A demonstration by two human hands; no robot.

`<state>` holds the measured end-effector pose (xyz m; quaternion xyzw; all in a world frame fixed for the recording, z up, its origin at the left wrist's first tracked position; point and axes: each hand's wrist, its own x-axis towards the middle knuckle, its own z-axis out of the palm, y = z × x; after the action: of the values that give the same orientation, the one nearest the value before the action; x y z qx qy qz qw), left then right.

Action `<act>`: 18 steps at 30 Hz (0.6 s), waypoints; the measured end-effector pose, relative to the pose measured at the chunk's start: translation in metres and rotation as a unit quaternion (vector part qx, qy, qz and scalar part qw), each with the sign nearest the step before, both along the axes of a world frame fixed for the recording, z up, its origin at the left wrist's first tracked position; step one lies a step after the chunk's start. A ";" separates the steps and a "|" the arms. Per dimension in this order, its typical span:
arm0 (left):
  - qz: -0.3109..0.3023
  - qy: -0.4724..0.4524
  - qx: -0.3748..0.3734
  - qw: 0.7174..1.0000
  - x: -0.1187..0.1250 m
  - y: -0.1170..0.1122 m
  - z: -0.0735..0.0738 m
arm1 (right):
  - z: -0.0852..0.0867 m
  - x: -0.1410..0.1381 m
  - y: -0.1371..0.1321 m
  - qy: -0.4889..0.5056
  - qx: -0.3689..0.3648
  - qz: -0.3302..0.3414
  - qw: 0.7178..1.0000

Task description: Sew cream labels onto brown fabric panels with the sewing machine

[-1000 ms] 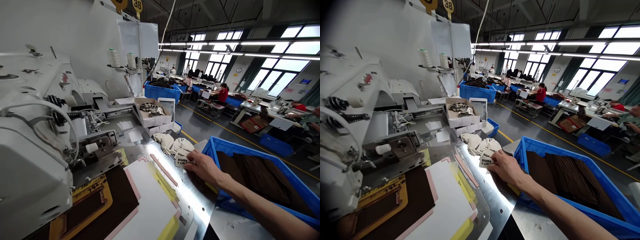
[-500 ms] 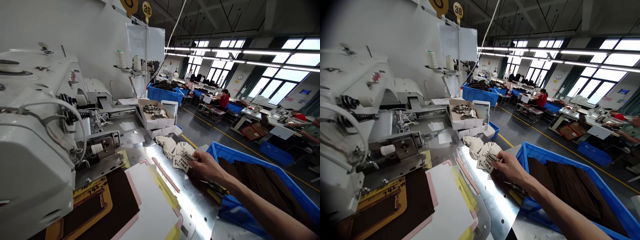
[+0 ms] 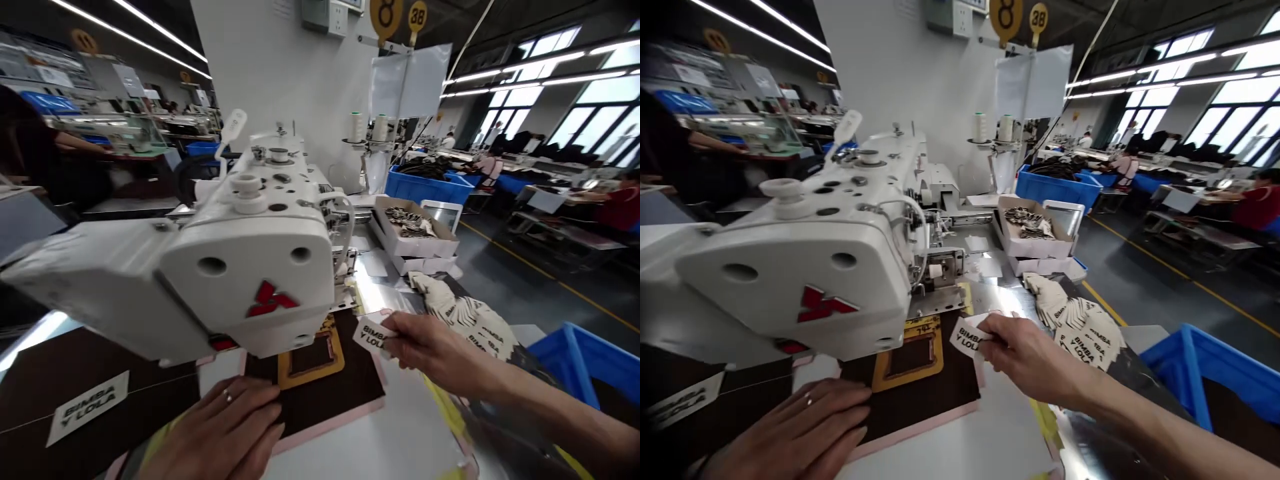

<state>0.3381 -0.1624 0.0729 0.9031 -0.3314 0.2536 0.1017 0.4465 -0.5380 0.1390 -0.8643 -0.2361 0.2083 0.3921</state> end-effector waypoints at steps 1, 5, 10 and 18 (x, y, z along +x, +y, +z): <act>-0.001 -0.003 0.016 1.000 0.000 -0.002 0.004 | -0.003 0.006 0.017 0.048 0.012 0.031 0.998; -0.009 -0.020 0.028 0.999 0.009 -0.014 0.017 | -0.016 0.038 0.066 0.186 0.014 0.110 0.976; 0.019 -0.015 0.041 0.999 0.011 -0.021 0.020 | -0.020 0.062 0.098 0.189 -0.029 0.149 0.970; 0.020 -0.005 0.085 0.996 0.014 -0.020 0.011 | -0.008 0.061 0.113 0.135 -0.086 0.177 0.971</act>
<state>0.3518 -0.1829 0.0841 0.9137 -0.3340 0.2309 0.0182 0.5078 -0.4250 0.1314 -0.8031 -0.3121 0.4084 0.3014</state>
